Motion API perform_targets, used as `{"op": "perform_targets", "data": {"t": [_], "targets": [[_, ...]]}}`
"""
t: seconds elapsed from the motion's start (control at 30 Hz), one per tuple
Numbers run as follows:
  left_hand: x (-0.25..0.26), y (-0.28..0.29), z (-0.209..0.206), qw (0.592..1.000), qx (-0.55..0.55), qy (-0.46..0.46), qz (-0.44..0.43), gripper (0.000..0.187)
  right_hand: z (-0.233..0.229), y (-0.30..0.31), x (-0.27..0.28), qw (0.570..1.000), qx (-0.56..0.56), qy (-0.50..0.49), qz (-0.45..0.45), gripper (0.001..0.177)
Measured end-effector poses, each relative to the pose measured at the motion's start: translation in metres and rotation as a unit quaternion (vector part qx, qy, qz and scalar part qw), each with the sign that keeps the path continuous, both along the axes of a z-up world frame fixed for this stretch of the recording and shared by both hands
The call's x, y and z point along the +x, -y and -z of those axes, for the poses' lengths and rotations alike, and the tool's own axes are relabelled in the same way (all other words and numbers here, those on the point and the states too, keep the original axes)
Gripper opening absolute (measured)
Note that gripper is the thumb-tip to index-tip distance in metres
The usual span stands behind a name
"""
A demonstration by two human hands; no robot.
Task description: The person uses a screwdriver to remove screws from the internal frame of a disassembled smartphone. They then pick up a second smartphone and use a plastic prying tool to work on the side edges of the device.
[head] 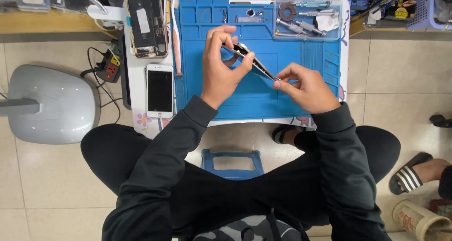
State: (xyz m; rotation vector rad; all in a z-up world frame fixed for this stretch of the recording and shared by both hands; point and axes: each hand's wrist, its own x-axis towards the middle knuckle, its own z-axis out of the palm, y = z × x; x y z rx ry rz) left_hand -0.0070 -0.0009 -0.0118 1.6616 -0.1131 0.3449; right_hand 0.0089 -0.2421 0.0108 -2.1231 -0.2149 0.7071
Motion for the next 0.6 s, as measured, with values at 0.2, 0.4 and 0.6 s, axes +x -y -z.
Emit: {"op": "perform_targets", "data": {"t": [0.2,0.4,0.6], "targets": [[-0.006,0.015,0.001,1.0,0.009,0.0,-0.02,0.045,0.002,0.008,-0.003,0.978,-0.114,0.152,-0.085,0.036],[-0.001,0.005,0.002,0.998,-0.01,-0.002,-0.058,0.043,0.042,-0.01,-0.021,0.968,-0.144,0.205,-0.02,0.034],[0.001,-0.011,-0.017,0.997,0.059,0.039,0.022,0.056,0.028,-0.015,-0.023,0.972,-0.014,0.225,0.069,0.032]]}}
